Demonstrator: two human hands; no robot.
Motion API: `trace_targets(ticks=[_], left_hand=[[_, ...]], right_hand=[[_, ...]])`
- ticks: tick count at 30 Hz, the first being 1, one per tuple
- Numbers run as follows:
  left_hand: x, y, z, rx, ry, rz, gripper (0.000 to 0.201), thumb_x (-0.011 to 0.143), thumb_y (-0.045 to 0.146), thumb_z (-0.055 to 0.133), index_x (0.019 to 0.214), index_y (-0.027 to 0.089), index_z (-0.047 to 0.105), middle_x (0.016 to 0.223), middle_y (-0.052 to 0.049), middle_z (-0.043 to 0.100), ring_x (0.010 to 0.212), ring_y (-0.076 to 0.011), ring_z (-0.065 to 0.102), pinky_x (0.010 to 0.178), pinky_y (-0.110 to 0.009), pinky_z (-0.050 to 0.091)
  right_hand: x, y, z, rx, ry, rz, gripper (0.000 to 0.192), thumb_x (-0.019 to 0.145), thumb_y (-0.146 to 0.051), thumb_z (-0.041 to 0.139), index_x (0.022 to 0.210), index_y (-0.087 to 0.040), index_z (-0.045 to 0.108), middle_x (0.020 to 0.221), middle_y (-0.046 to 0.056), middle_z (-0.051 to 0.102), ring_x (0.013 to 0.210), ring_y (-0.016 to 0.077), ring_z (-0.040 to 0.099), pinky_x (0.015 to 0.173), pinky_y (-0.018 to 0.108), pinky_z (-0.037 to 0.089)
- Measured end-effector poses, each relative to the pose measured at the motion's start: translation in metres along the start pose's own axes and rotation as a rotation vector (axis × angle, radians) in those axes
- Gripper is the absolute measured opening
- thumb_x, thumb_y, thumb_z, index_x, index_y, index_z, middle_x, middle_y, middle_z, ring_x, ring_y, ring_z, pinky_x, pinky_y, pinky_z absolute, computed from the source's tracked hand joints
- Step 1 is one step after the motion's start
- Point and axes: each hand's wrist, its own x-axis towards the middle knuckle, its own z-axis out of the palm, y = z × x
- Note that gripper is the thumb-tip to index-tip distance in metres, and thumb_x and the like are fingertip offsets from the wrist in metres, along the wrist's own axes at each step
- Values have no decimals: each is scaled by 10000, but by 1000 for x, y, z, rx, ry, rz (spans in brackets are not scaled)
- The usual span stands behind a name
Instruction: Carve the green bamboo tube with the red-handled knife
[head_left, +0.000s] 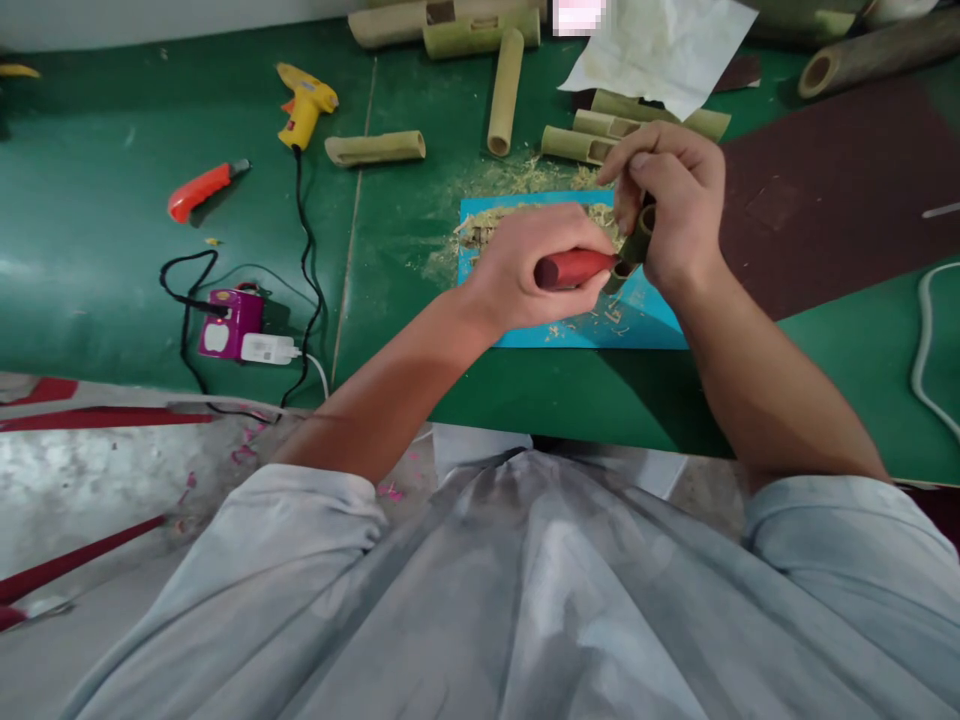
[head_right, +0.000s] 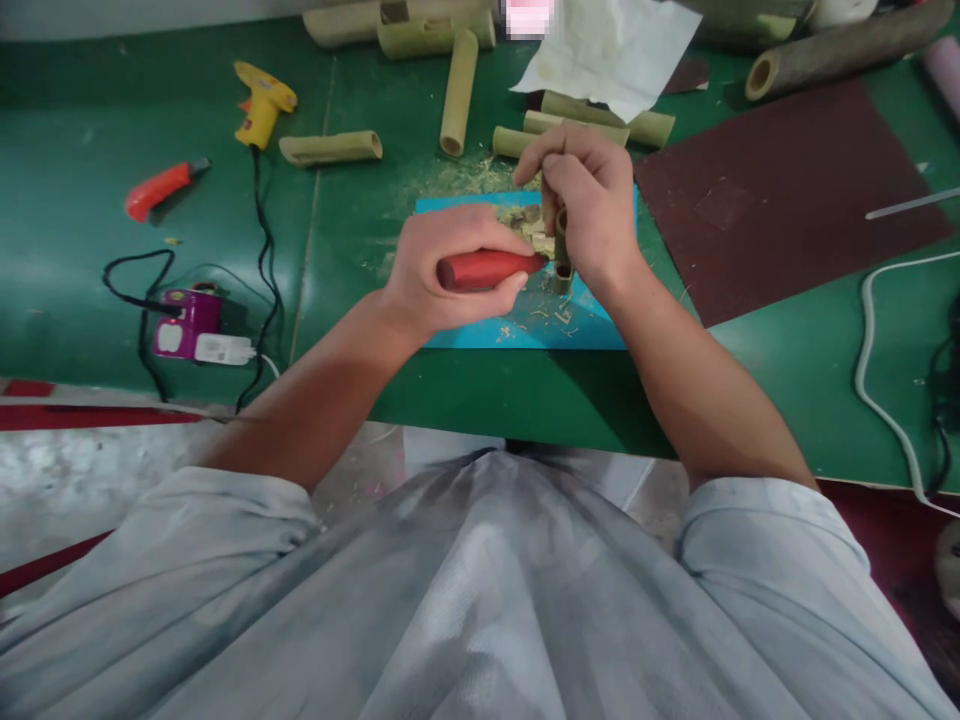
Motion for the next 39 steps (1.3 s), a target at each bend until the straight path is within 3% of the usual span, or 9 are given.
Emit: trace_targets(ticks=[4,10,14,20,25,31,34,39], left_hand=[[-1,1,-1,-39,51,-81,156,926,383,714,1011,259,755,976,-64,801,892,-230,759,863,-415,625],[-9,-12,17,-72,95,-147,165,888,406,738,950,256,766,956,-70,825,872,-238,769,840,-411,638],[-14,-17,21,-106,124,-166,180,869,394,733,965,253,790,989,-70,841,892,-231,783,844,-385,644],[-18,-16,9,-194,65,-180,236,865,415,781,1021,240,806,1015,-58,846,895,-222,785,874,-374,648],[-17,-23,15,-230,136,-262,179,883,378,793,983,229,803,1017,-66,832,915,-235,778,895,-421,655],[-11,-23,23,-223,202,-342,136,900,353,777,933,220,777,1014,-69,828,935,-228,773,902,-402,654],[-15,-12,19,-156,165,-270,179,922,376,748,988,217,794,1014,-60,830,935,-215,768,912,-376,634],[-37,2,22,73,22,20,290,1005,437,644,1141,215,771,929,-53,778,819,-172,735,757,-288,570]], right_hand=[[2,0,1,24,-4,-33,245,848,-432,646,637,-325,712,446,-22,486,396,158,348,479,364,259],[3,5,1,8,26,-43,456,873,-710,673,641,-318,699,411,-34,450,379,152,323,461,363,263],[-3,0,0,-26,-18,38,261,878,-553,670,692,-378,723,484,-14,519,466,196,388,501,382,312],[-2,5,-1,-24,-10,26,328,917,-556,629,694,-329,710,471,-9,473,454,173,348,503,373,274],[0,9,0,4,-15,-7,394,951,-603,619,699,-306,682,472,-15,461,427,157,344,488,363,275],[-2,3,1,-40,23,32,285,915,-472,625,682,-319,682,478,-2,469,461,174,350,501,365,273],[-4,2,1,5,17,-5,323,935,-498,627,669,-324,683,470,-6,457,443,178,346,501,379,266],[-5,2,0,27,16,-36,283,928,-410,623,665,-328,690,478,-14,476,427,180,362,488,383,265]])
